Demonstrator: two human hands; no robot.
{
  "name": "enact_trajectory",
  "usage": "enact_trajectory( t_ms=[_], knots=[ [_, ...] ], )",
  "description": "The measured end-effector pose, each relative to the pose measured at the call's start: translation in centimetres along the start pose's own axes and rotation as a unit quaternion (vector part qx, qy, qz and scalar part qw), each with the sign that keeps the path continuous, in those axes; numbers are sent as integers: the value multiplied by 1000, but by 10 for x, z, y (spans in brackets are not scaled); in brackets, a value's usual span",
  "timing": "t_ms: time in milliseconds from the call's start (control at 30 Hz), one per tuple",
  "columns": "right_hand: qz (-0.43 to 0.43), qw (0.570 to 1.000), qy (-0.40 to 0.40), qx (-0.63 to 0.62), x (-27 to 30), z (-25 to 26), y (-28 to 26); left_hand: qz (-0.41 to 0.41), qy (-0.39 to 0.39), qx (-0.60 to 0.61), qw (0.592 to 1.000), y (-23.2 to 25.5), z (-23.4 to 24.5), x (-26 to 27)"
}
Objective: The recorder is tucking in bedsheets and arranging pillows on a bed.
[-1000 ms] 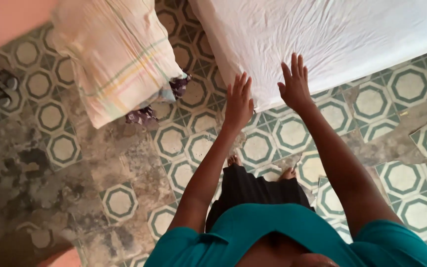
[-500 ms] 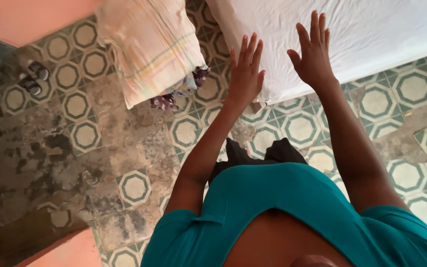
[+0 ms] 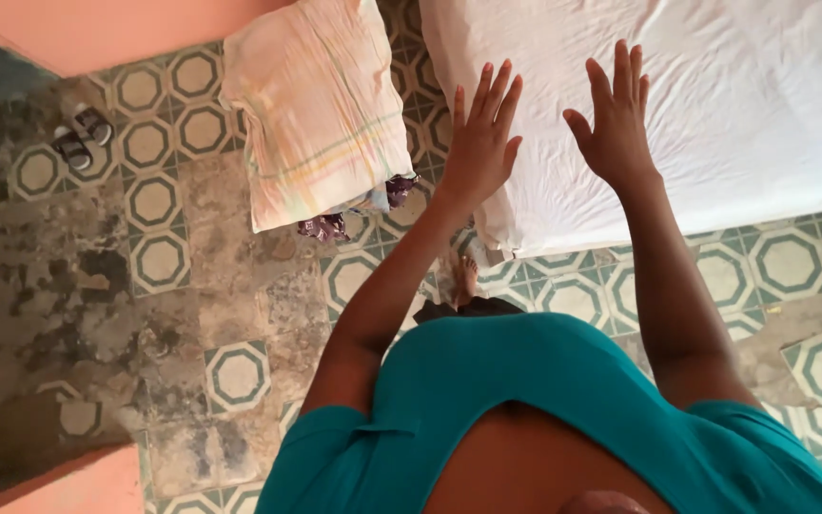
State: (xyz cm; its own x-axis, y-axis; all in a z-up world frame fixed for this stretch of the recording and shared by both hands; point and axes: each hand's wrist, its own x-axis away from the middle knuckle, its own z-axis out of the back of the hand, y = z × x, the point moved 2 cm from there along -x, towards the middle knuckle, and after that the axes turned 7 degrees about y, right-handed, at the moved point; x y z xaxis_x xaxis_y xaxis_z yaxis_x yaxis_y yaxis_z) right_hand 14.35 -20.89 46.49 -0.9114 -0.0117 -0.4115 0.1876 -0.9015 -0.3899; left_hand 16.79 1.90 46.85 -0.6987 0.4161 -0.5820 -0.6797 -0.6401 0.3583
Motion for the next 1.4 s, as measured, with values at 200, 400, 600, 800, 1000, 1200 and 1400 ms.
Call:
enact_trajectory(
  t_ms=[200,400,600,800,1000,1200,1400],
  knots=[
    [-8,1000,7,0,-45,-14,2,-2,-19,-27,999,-29,-1,-30],
    [25,999,19,6,-82,-22,6,-15,16,-18,1000,-43,-4,-61],
    [32,999,14,7,-96,-12,5,-7,22,-17,1000,-59,-17,-79],
    [20,999,17,24,-105,-9,7,-10,10,-12,1000,-71,-24,-109],
    [-8,999,26,39,-125,-10,5,-18,-14,25,999,-91,-40,-146],
    [-37,996,46,62,-161,-33,25,-51,-23,57,997,-127,-63,-188],
    [-64,994,55,70,-190,-37,38,-53,-48,81,994,-152,-93,-229]
  ],
)
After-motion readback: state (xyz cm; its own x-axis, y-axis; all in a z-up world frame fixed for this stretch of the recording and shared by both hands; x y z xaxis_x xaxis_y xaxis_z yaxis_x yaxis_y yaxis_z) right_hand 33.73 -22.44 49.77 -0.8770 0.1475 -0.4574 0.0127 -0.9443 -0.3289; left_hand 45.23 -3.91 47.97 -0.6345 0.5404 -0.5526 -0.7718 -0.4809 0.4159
